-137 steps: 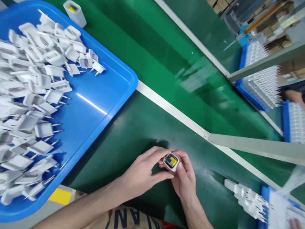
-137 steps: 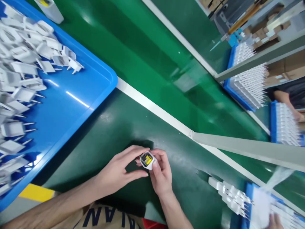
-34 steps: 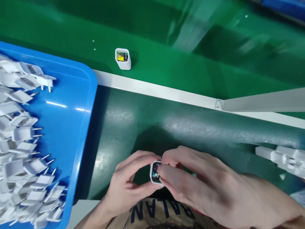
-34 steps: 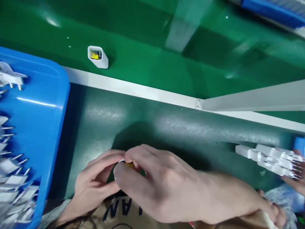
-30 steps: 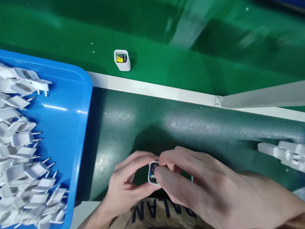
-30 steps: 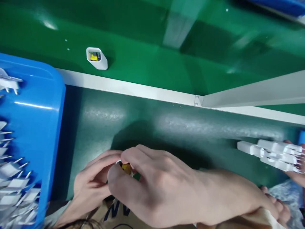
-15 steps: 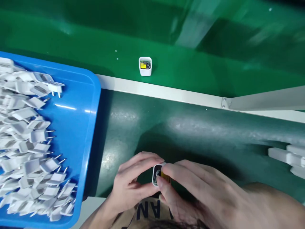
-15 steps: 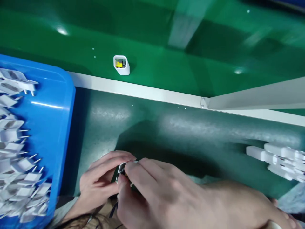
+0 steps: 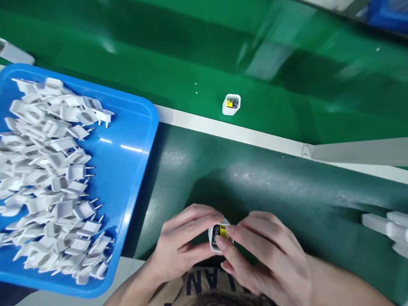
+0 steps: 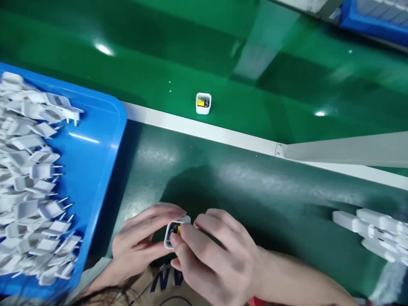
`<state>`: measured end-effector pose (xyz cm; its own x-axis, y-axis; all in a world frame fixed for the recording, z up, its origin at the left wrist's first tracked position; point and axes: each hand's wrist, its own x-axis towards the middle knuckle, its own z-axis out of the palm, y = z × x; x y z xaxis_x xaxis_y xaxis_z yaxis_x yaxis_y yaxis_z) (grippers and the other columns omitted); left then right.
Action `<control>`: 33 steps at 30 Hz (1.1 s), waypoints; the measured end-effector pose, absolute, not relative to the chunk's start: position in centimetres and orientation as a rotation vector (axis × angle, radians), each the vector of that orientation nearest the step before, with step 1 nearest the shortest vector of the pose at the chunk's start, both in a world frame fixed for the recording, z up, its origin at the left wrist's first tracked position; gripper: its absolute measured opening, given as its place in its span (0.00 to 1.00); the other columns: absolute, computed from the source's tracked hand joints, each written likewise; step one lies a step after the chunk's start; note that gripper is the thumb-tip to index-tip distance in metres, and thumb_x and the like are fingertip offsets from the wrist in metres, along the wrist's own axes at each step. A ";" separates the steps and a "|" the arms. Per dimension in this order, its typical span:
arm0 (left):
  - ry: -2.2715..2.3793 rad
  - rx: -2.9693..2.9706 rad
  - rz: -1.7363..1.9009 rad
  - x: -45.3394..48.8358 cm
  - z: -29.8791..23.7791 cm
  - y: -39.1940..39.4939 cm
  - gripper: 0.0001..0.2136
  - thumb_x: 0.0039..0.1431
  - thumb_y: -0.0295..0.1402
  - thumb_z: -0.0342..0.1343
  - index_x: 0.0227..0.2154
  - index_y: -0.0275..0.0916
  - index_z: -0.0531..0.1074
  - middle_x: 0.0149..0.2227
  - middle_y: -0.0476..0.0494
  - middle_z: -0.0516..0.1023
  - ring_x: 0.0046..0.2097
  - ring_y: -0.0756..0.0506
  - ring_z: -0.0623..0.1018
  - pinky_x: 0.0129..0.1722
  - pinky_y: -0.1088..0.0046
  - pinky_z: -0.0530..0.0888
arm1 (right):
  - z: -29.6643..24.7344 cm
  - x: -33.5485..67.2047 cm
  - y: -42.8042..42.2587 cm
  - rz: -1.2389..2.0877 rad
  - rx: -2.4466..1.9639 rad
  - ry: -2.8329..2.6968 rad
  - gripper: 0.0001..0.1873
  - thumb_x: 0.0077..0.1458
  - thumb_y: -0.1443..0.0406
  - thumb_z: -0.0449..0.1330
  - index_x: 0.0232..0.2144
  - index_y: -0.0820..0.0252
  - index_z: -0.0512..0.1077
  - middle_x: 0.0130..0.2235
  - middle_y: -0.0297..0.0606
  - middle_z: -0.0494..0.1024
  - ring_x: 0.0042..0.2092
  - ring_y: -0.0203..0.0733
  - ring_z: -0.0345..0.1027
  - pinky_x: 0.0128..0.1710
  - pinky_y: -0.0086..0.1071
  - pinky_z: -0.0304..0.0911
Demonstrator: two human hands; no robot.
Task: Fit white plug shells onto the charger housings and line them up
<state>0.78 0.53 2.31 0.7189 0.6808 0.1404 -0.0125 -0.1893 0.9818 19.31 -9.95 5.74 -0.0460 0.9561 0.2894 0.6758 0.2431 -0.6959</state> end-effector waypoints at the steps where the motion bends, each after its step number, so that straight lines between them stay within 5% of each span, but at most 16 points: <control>1: 0.543 1.665 0.682 0.7 2.4 0.6 0.20 0.64 0.32 0.65 0.58 0.45 0.75 0.47 0.40 0.83 0.46 0.42 0.83 0.44 0.69 0.83 | 5.5 19.4 -9.9 0.417 -1.454 -1.883 0.13 0.58 0.72 0.64 0.43 0.54 0.81 0.49 0.36 0.81 0.42 0.51 0.78 0.39 0.47 0.83; 5: 0.549 1.646 0.671 0.0 2.1 0.8 0.17 0.65 0.32 0.64 0.56 0.45 0.76 0.49 0.40 0.82 0.49 0.42 0.83 0.48 0.68 0.83 | 4.8 20.1 -9.3 0.248 -1.396 -2.027 0.10 0.60 0.71 0.63 0.40 0.53 0.82 0.46 0.35 0.81 0.40 0.47 0.75 0.39 0.43 0.82; 12: 0.644 1.438 0.700 -0.4 1.3 0.5 0.16 0.61 0.31 0.68 0.52 0.45 0.78 0.50 0.39 0.81 0.49 0.42 0.83 0.47 0.67 0.84 | 4.7 20.7 -7.4 0.648 -1.400 -1.852 0.31 0.68 0.61 0.62 0.69 0.56 0.61 0.57 0.51 0.71 0.58 0.58 0.69 0.54 0.53 0.76; 20: 0.690 1.011 0.872 -3.1 1.7 -2.0 0.15 0.62 0.42 0.67 0.47 0.43 0.72 0.52 0.37 0.77 0.49 0.41 0.83 0.48 0.65 0.82 | 5.2 17.5 -3.1 0.657 -1.218 -2.056 0.18 0.67 0.66 0.60 0.58 0.56 0.71 0.51 0.47 0.77 0.53 0.52 0.74 0.51 0.43 0.78; 27: 0.878 0.948 0.967 -8.3 -3.0 -5.4 0.24 0.55 0.58 0.66 0.50 0.64 0.64 0.43 0.48 0.80 0.38 0.41 0.85 0.30 0.68 0.82 | 6.9 10.1 1.2 0.650 -0.818 -2.327 0.24 0.56 0.72 0.56 0.55 0.55 0.72 0.43 0.44 0.81 0.42 0.55 0.79 0.42 0.41 0.84; 30: 0.874 0.959 0.930 -9.8 -2.4 -6.1 0.21 0.62 0.46 0.64 0.53 0.67 0.61 0.41 0.53 0.81 0.35 0.44 0.86 0.31 0.72 0.84 | 7.8 8.4 2.4 0.738 -0.729 -2.423 0.26 0.53 0.73 0.56 0.54 0.54 0.73 0.41 0.42 0.81 0.42 0.53 0.80 0.41 0.36 0.84; 33: 1.107 1.376 0.980 -10.8 1.1 -6.9 0.28 0.66 0.31 0.61 0.59 0.70 0.57 0.39 0.54 0.81 0.30 0.45 0.85 0.27 0.72 0.85 | 8.1 7.9 2.5 0.802 -0.736 -2.444 0.28 0.52 0.73 0.56 0.54 0.52 0.74 0.41 0.40 0.82 0.41 0.51 0.81 0.40 0.29 0.83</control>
